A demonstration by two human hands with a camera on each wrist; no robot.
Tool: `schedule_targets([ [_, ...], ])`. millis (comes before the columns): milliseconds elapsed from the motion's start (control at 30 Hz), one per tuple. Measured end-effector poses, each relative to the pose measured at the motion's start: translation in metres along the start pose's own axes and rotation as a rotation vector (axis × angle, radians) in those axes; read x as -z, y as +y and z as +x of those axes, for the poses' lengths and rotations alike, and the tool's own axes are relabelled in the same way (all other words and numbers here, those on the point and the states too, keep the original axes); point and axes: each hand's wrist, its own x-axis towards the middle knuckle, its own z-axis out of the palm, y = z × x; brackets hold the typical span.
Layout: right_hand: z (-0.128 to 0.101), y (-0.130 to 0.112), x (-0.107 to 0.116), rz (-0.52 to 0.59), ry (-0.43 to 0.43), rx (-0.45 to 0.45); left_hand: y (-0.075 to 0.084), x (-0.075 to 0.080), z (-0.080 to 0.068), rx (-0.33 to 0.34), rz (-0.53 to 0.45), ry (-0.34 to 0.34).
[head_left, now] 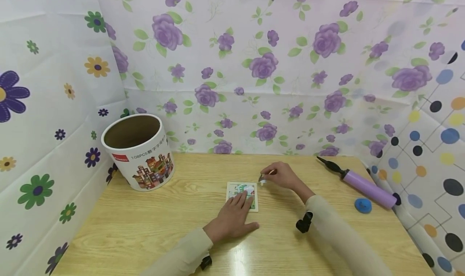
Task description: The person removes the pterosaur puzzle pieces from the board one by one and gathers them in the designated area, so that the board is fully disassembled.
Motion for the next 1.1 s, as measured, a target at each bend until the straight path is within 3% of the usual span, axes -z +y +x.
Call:
schedule_targets([
  [333,-0.008,0.023,0.011,-0.025,-0.033,-0.056,0.001,0.0,-0.001,-0.001,-0.025,0.012],
  [733,-0.01,0.033,0.01,-0.056,-0.068,-0.148,-0.003,-0.007,0.001,-0.029,-0.008,0.058],
  [1100,-0.007,0.034,0.005,-0.052,-0.078,-0.134,0.002,0.003,-0.002,-0.013,0.004,0.025],
])
